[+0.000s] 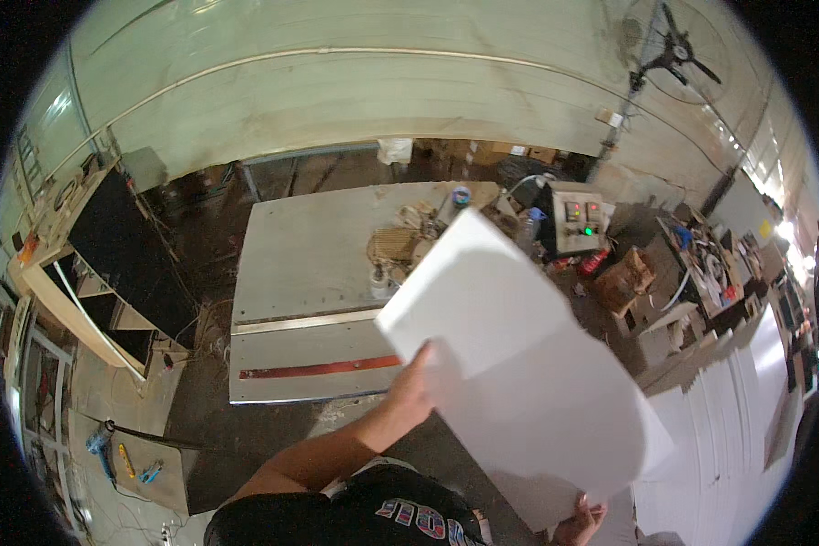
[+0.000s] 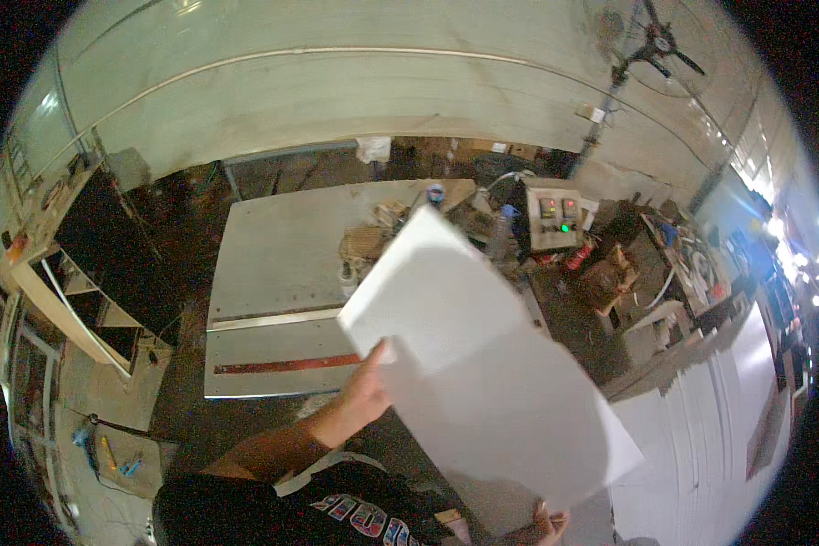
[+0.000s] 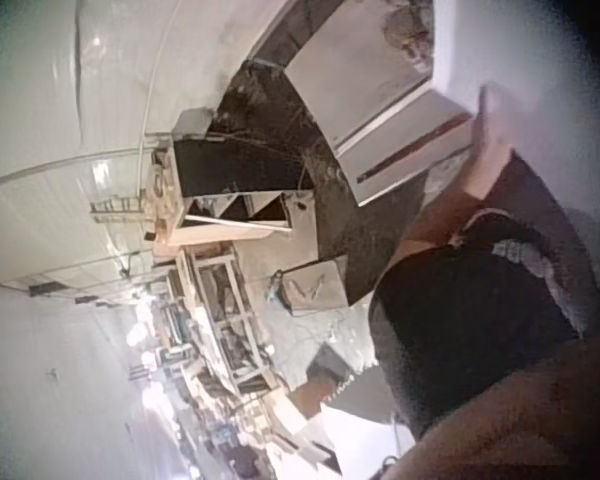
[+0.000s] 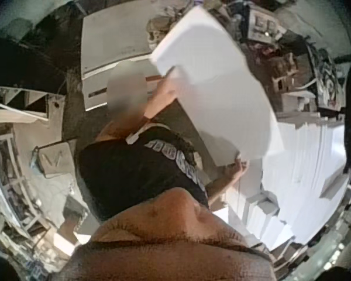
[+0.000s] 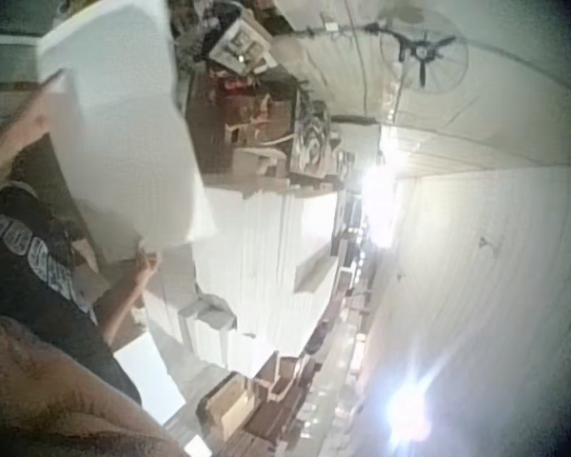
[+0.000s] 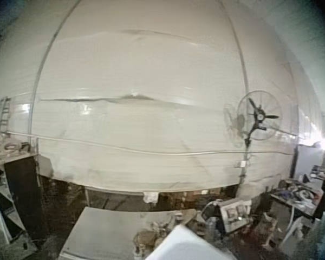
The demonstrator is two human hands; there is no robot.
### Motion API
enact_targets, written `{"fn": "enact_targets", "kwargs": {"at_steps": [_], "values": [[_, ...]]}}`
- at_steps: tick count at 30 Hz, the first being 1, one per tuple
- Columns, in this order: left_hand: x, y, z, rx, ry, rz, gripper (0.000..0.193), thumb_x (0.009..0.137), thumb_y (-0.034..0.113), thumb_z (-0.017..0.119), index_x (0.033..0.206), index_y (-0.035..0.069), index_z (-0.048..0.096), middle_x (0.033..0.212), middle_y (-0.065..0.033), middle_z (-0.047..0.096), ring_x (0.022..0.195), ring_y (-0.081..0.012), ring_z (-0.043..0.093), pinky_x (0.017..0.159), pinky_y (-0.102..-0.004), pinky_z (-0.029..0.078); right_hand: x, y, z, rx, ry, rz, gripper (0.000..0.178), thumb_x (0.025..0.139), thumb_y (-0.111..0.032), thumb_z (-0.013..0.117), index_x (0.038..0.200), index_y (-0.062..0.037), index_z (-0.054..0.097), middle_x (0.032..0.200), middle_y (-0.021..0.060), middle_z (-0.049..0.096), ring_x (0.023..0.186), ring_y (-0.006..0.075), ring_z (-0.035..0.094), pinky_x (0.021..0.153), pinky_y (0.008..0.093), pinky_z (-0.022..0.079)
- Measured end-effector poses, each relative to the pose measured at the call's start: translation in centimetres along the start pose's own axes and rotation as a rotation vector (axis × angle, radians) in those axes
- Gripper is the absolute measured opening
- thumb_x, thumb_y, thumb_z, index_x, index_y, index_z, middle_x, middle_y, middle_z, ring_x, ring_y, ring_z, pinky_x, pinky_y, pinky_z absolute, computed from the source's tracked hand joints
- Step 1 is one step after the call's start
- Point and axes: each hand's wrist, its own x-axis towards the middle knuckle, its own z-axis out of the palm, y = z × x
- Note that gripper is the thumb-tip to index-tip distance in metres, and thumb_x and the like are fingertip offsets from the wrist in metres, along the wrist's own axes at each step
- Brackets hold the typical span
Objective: The person repeatedly picks up white rectangular panels, places them on a table saw, and pushes them through the blade to cut them. After each cut, the person removes the panel and stacks it with others. The process is repeated multiple times in a workshop environment.
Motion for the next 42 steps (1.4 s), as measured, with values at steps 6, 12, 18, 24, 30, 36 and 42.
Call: {"fn": "enact_targets", "kwargs": {"at_steps": [6, 12, 18, 24, 30, 36, 42], "values": [[-8.4, -11.8, -18.5, 0.309, 0.390, -0.135, 0.066, 0.113, 0.025, 0.068, 0.166, -0.003, 0.040, 0.151, -0.0242, 0.066, 0.134, -0.0372, 0.068, 0.123, -0.0470, 0.053, 1.9, 11.6, 12.5, -0.101, -0.287, -0.002, 0.027, 0.101, -0.023, 0.087, 0.097, 0.0011, 0.075, 0.094, 0.0071, 0.076, 0.079, 0.0174, 0.068, 0.073, 0.0369, 0.056], [-13.6, -17.0, -29.5, -0.016, 0.381, -0.331, 0.058, 0.100, 0.030, 0.084, 0.145, 0.002, 0.061, 0.125, -0.0159, 0.073, 0.112, -0.0281, 0.072, 0.097, -0.0461, 0.062, 5.2, 24.7, 20.5, -0.430, -0.372, 0.182, 0.043, 0.105, -0.039, 0.083, 0.094, 0.0013, 0.073, 0.085, 0.0047, 0.072, 0.073, 0.0182, 0.064, 0.066, 0.0391, 0.052], [-12.3, -11.9, -35.7, 0.341, 0.417, -0.602, 0.045, 0.097, 0.042, 0.086, 0.111, 0.002, 0.071, 0.094, -0.0173, 0.077, 0.083, -0.0308, 0.075, 0.078, -0.0472, 0.062, 6.4, 34.3, 25.9, -0.200, -0.392, 0.430, 0.051, 0.108, -0.041, 0.079, 0.124, 0.0070, 0.075, 0.112, 0.0152, 0.079, 0.095, 0.0282, 0.076, 0.085, 0.0465, 0.061], [-8.5, -7.1, -39.7, 1.193, 0.908, -0.266, 0.061, 0.094, 0.036, 0.083, 0.142, 0.005, 0.060, 0.126, -0.0190, 0.067, 0.127, -0.0425, 0.063, 0.113, -0.0590, 0.047, 7.0, 37.8, 29.1, -0.566, -0.461, 0.376, 0.069, 0.109, -0.064, 0.066, 0.108, 0.0036, 0.081, 0.096, 0.0104, 0.079, 0.081, 0.0241, 0.072, 0.072, 0.0448, 0.058], [-6.0, -6.3, -40.6, 1.405, 1.034, -0.130, 0.069, 0.096, 0.038, 0.078, 0.150, 0.003, 0.053, 0.152, -0.0194, 0.055, 0.146, -0.0439, 0.048, 0.130, -0.0620, 0.029, 8.9, 36.7, 31.2, -0.850, -0.514, 0.302, 0.076, 0.109, -0.065, 0.069, 0.128, 0.0088, 0.076, 0.116, 0.0174, 0.080, 0.103, 0.0297, 0.076, 0.088, 0.0482, 0.061], [-5.1, -5.1, -40.4, 1.365, 0.982, -0.107, 0.068, 0.096, 0.036, 0.077, 0.150, 0.002, 0.056, 0.152, -0.0191, 0.058, 0.147, -0.0426, 0.049, 0.130, -0.0610, 0.031, 10.7, 38.4, 32.0, -0.819, -0.453, 0.310, 0.098, 0.105, -0.082, 0.059, 0.115, 0.0137, 0.079, 0.103, 0.0204, 0.081, 0.093, 0.0325, 0.076, 0.088, 0.0486, 0.060], [-4.5, -6.1, -40.8, 1.401, 0.975, -0.069, 0.064, 0.095, 0.036, 0.076, 0.149, 0.005, 0.060, 0.152, -0.0189, 0.061, 0.145, -0.0422, 0.054, 0.129, -0.0593, 0.034, 12.8, 39.3, 30.4, -0.972, -0.493, 0.386, 0.100, 0.105, -0.084, 0.055, 0.112, 0.0121, 0.081, 0.104, 0.0230, 0.081, 0.097, 0.0334, 0.077, 0.091, 0.0493, 0.060]]}}
